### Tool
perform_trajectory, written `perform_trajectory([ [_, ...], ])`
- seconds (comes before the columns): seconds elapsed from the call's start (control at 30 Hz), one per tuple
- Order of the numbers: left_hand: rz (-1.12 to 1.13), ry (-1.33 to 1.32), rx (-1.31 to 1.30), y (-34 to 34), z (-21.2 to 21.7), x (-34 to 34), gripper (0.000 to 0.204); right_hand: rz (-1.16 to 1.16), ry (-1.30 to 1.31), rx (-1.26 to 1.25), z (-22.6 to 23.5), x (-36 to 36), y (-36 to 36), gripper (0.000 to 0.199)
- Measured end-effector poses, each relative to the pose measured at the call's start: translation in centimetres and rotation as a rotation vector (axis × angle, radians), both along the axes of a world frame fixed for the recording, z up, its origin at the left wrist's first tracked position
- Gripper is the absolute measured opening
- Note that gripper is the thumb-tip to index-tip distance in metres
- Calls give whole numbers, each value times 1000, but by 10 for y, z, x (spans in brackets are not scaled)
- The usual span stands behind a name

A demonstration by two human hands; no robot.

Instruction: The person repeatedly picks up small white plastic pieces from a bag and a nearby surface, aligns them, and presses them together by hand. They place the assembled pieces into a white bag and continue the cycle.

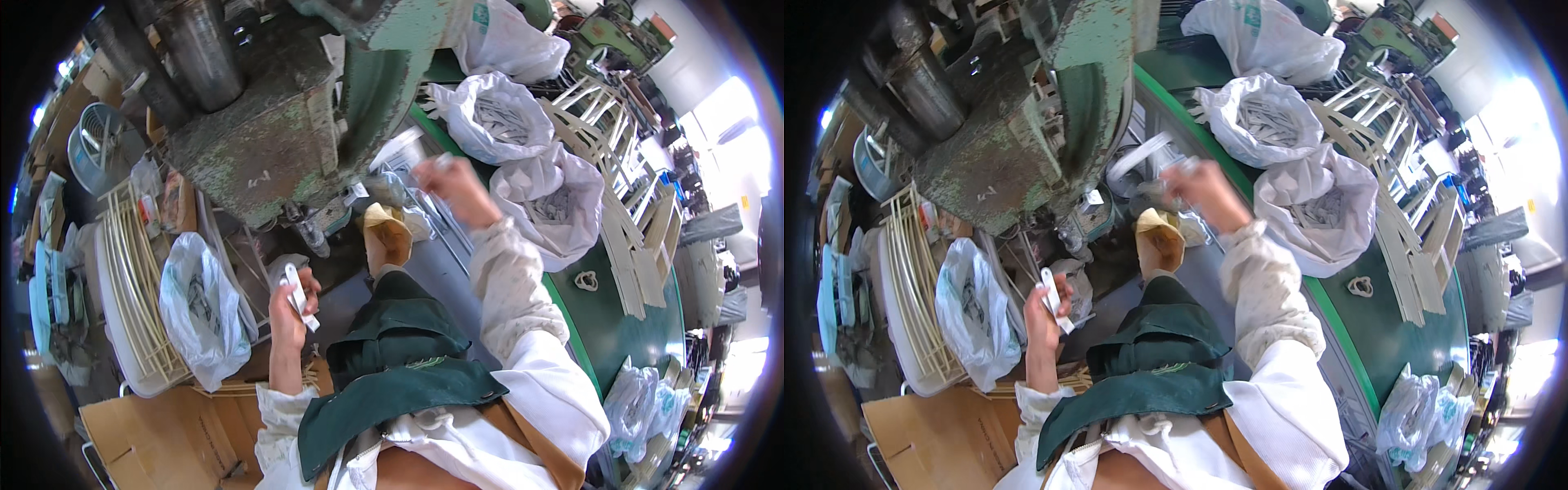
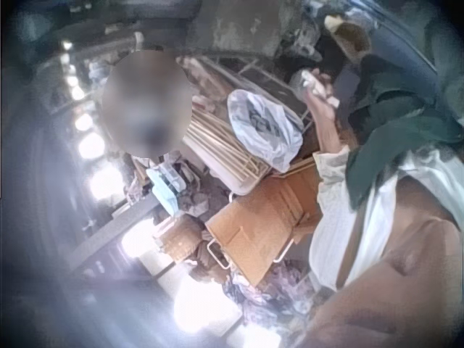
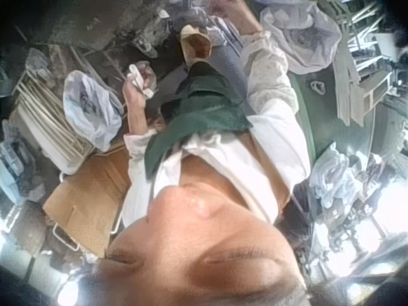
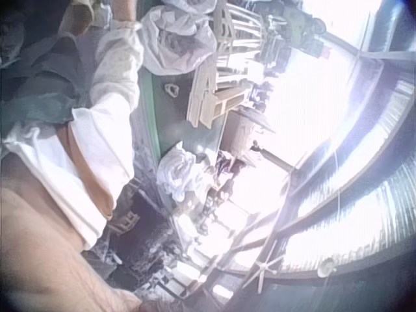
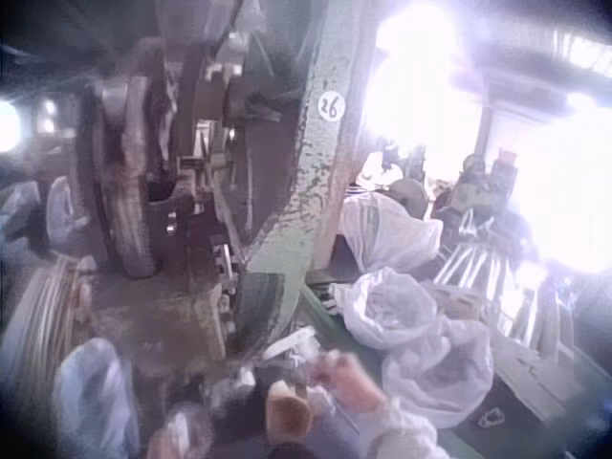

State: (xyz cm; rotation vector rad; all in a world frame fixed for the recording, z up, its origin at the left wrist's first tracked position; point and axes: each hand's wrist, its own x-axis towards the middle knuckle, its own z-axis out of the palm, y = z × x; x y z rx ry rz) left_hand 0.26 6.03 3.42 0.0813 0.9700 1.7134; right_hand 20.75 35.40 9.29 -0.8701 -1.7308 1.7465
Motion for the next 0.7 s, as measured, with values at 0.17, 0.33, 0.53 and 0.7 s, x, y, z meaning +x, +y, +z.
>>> perform_trajectory([
  [0.17,-23,-145,26,3,-34,16,39,-555,-634,549,-55,94,168,40],
  [0.33,41,-128,122,21,-5,12,31,246,-31,25,-2,-55,-55,18],
  [0.53,48,-45,96,31,9,3,30,272,113,-199,-9,-106,-111,20],
  [0.7,179,4,10,33,-10,-2,29,277,98,-381,-6,-114,-112,29],
])
